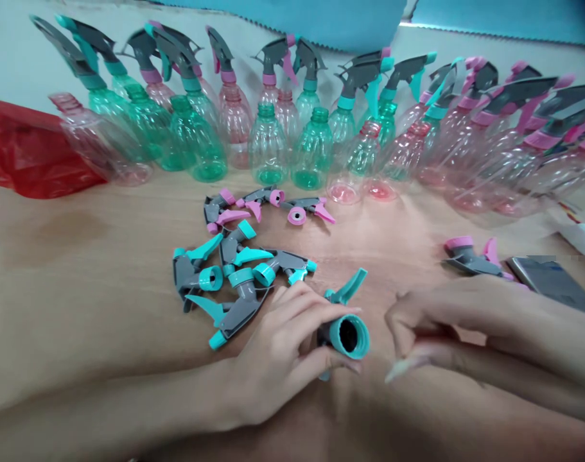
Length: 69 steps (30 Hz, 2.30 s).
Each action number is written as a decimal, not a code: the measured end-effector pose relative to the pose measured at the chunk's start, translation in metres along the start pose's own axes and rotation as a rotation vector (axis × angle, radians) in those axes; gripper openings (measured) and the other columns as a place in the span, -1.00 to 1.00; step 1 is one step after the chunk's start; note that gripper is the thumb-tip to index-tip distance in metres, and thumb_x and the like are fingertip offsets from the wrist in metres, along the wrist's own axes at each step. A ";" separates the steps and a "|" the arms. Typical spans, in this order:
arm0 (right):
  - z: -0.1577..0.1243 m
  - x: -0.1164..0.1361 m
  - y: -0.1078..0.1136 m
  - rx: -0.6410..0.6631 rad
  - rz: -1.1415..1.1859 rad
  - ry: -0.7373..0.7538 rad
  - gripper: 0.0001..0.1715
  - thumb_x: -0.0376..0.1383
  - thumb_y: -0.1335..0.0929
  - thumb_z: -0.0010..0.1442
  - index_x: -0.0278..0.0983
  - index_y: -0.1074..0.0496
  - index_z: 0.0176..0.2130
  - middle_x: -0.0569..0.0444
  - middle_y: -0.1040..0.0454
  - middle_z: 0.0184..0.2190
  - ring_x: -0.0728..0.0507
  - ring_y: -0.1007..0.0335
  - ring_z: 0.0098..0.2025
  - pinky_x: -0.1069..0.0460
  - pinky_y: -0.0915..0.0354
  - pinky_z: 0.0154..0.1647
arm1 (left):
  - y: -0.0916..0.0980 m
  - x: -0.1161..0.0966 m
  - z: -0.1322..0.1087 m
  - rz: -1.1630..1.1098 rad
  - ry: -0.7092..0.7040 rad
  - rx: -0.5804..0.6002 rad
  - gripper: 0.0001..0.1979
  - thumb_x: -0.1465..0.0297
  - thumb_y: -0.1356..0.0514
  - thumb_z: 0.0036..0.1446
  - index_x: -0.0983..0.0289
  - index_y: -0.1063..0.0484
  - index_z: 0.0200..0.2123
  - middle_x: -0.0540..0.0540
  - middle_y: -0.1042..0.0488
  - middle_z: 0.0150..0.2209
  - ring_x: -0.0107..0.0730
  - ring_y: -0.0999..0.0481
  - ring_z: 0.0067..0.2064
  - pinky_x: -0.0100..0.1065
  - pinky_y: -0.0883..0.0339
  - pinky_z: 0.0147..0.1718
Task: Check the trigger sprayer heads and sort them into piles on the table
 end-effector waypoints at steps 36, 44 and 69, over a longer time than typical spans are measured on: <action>0.017 0.008 -0.003 -0.133 -0.133 0.099 -0.81 -0.35 -0.30 0.24 -0.19 -0.53 -0.24 0.13 -0.55 -0.41 -0.02 -0.42 -0.38 0.09 -0.23 -0.36 | 0.006 0.007 0.005 0.132 -0.121 -0.104 -0.63 0.33 -0.31 0.07 0.30 -0.39 -0.05 0.04 -0.51 -0.32 -0.34 -0.34 -0.26 -0.27 -0.26 -0.18; 0.019 0.009 -0.006 -0.159 -0.198 0.138 -0.82 -0.41 -0.30 0.19 -0.24 -0.50 -0.35 0.10 -0.52 -0.41 -0.03 -0.40 -0.35 0.09 -0.20 -0.34 | 0.005 0.009 0.004 0.132 -0.101 -0.086 -0.67 0.35 -0.26 0.13 0.27 -0.37 -0.03 0.04 -0.46 -0.30 -0.35 -0.32 -0.25 -0.26 -0.27 -0.16; 0.015 0.013 -0.022 -0.320 -0.231 0.164 -0.80 -0.30 -0.27 0.26 -0.27 -0.37 -0.40 0.17 -0.42 -0.51 0.01 -0.28 -0.49 0.08 -0.08 -0.49 | 0.002 0.013 0.002 0.124 -0.133 -0.071 -0.62 0.34 -0.21 0.18 0.25 -0.33 0.07 0.09 -0.48 -0.24 -0.29 -0.35 -0.21 -0.20 -0.25 -0.13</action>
Point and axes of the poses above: each hand's wrist, its own z-axis towards the middle knuckle, its own y-axis out of the back of the hand, x = y × z, the point moved 3 cm from there along z, towards the middle knuckle
